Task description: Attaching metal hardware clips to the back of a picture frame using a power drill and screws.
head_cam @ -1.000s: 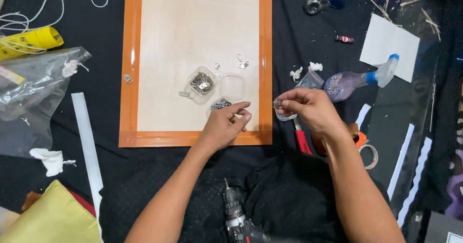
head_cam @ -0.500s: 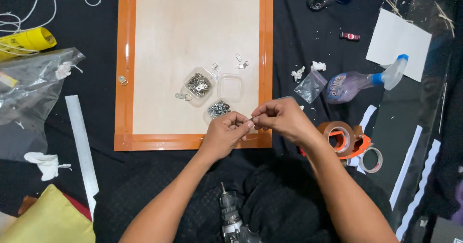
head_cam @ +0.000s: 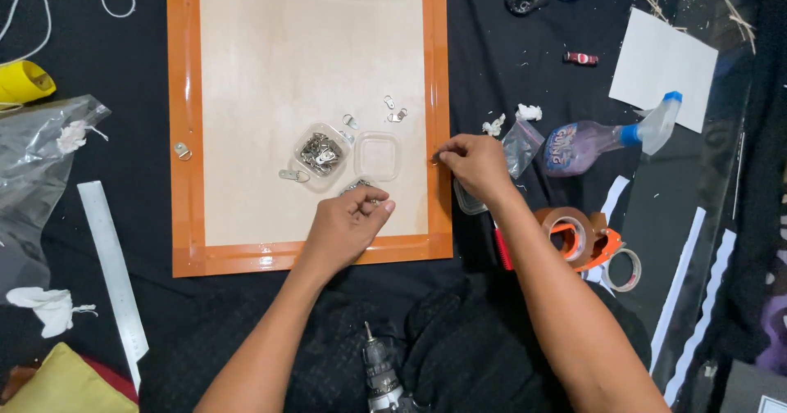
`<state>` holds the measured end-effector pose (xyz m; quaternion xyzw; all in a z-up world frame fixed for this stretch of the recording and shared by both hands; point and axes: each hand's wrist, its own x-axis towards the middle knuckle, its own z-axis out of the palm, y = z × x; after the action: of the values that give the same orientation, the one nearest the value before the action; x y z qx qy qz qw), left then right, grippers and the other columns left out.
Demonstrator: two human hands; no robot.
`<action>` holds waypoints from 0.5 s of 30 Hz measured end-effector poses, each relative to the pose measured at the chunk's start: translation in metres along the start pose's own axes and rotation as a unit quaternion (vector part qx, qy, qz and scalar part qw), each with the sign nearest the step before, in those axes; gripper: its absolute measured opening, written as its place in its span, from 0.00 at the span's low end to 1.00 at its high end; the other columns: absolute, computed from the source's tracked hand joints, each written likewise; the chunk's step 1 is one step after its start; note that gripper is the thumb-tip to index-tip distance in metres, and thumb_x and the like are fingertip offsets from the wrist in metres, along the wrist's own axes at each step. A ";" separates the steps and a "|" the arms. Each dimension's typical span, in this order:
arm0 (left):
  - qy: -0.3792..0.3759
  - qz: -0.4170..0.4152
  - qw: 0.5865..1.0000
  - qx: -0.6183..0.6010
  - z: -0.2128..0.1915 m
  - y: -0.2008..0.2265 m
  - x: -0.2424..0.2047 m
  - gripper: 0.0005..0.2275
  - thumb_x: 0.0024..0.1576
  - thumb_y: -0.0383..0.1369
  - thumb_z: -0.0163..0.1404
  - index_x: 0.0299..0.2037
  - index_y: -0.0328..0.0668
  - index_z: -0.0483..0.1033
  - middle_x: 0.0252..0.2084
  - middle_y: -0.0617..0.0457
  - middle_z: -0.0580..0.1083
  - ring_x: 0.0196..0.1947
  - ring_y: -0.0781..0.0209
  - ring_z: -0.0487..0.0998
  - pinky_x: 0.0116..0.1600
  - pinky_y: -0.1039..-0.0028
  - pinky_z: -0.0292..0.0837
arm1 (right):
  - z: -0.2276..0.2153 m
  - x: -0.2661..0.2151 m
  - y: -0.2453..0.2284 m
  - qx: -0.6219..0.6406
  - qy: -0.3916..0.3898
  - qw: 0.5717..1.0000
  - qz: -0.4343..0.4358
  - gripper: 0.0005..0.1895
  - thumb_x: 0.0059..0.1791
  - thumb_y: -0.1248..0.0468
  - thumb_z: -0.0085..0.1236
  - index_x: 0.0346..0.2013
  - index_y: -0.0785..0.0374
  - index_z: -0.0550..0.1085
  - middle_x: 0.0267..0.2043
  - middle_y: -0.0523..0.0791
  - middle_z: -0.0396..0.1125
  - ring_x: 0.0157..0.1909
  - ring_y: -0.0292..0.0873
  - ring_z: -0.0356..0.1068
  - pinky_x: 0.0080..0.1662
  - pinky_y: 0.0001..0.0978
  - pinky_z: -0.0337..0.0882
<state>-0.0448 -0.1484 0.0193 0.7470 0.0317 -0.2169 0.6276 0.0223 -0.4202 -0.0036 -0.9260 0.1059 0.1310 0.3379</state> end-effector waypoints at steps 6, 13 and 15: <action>0.039 0.010 0.999 -0.016 -0.009 -0.003 0.003 0.09 0.56 0.33 0.59 0.43 0.38 0.84 0.22 0.49 0.77 0.19 0.66 0.74 0.26 0.74 0.70 | 0.009 0.013 0.008 0.006 0.043 0.999 -0.010 0.11 0.49 0.65 0.60 0.45 0.57 0.83 0.35 0.46 0.77 0.39 0.47 0.77 0.40 0.36 0.76; 0.062 0.034 0.997 -0.020 -0.016 0.002 0.001 0.08 0.56 0.32 0.59 0.42 0.38 0.84 0.21 0.48 0.76 0.18 0.66 0.73 0.25 0.73 0.69 | 0.001 0.016 0.016 0.042 0.067 0.995 0.061 0.15 0.46 0.60 0.67 0.44 0.62 0.81 0.34 0.48 0.76 0.33 0.43 0.78 0.36 0.33 0.76; 0.079 0.044 0.996 -0.024 -0.021 0.003 0.004 0.07 0.56 0.31 0.59 0.42 0.39 0.84 0.20 0.50 0.76 0.17 0.67 0.73 0.25 0.75 0.69 | 0.003 0.014 0.012 0.055 0.066 0.994 0.060 0.16 0.46 0.60 0.68 0.44 0.65 0.81 0.34 0.49 0.76 0.33 0.44 0.78 0.36 0.34 0.76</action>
<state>-0.0337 -0.1298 0.0233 0.7469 0.0530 -0.1285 0.6503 0.0319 -0.4285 -0.0179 -0.9045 0.1907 0.0834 0.3723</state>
